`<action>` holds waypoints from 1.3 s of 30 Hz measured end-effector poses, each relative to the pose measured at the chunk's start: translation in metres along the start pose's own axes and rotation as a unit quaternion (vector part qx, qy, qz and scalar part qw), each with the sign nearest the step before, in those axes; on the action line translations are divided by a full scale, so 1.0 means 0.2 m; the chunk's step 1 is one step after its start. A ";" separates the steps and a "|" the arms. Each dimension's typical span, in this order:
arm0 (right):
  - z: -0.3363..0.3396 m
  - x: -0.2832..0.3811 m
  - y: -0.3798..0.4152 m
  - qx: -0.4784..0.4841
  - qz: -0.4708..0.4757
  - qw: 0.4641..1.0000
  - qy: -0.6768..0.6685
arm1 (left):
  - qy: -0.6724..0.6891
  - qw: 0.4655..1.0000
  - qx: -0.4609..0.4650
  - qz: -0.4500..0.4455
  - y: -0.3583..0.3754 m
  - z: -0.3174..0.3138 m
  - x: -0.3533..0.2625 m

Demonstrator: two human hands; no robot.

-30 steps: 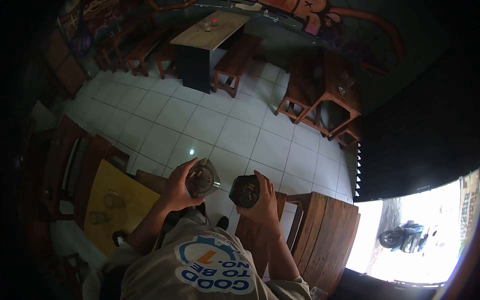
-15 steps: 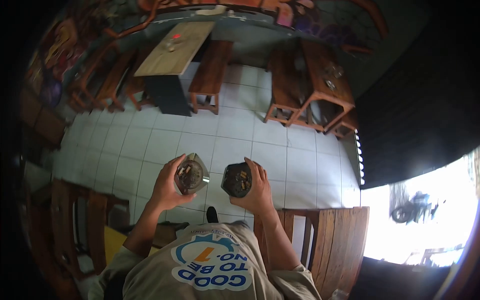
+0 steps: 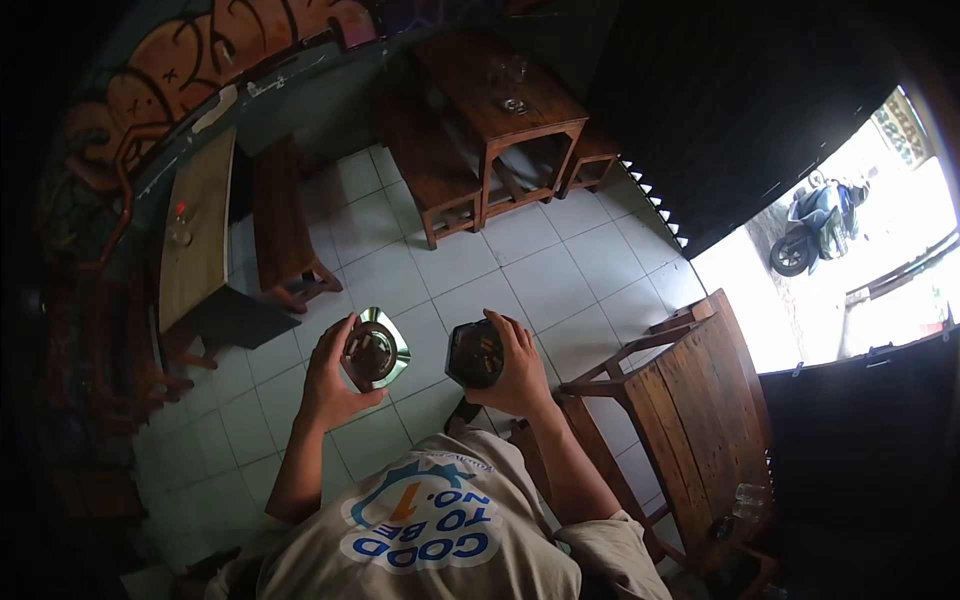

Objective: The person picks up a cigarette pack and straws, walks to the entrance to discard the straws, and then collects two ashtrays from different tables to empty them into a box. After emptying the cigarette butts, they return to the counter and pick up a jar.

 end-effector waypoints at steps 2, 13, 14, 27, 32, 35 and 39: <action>0.05 -0.04 -0.10 -0.004 -0.008 1.000 0.004 | -0.006 1.000 0.015 -0.008 -0.16 0.01 -0.01; 0.31 -0.24 -0.65 -0.055 -0.044 0.997 0.017 | 0.008 0.995 0.048 -0.084 -0.98 -0.09 0.06; 0.32 -0.28 -0.67 -0.070 -0.058 0.996 0.018 | 0.017 0.994 0.072 -0.082 -1.07 -0.12 0.08; 0.79 -0.59 -0.59 -0.299 -0.315 0.899 0.058 | 0.040 0.883 0.319 -0.342 -2.22 -0.68 -0.48; 0.92 -0.76 -0.38 -0.386 -0.352 0.851 0.056 | 0.053 0.833 0.376 -0.402 -2.40 -1.01 -0.82; 1.03 -0.87 -0.27 -0.413 -0.374 0.829 0.055 | 0.073 0.818 0.395 -0.412 -2.47 -1.22 -1.00; 1.24 -1.12 -0.18 -0.452 -0.370 0.811 0.041 | 0.077 0.805 0.398 -0.434 -2.57 -1.48 -1.25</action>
Point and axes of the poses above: each hand's wrist, its own y-axis away from the middle knuckle, its own z-axis out of the back of the hand, x = y × z, the point moved 6 cm from there along -y, towards the middle knuckle, and after that the axes turned 3 degrees about x, right-handed, at the moved point
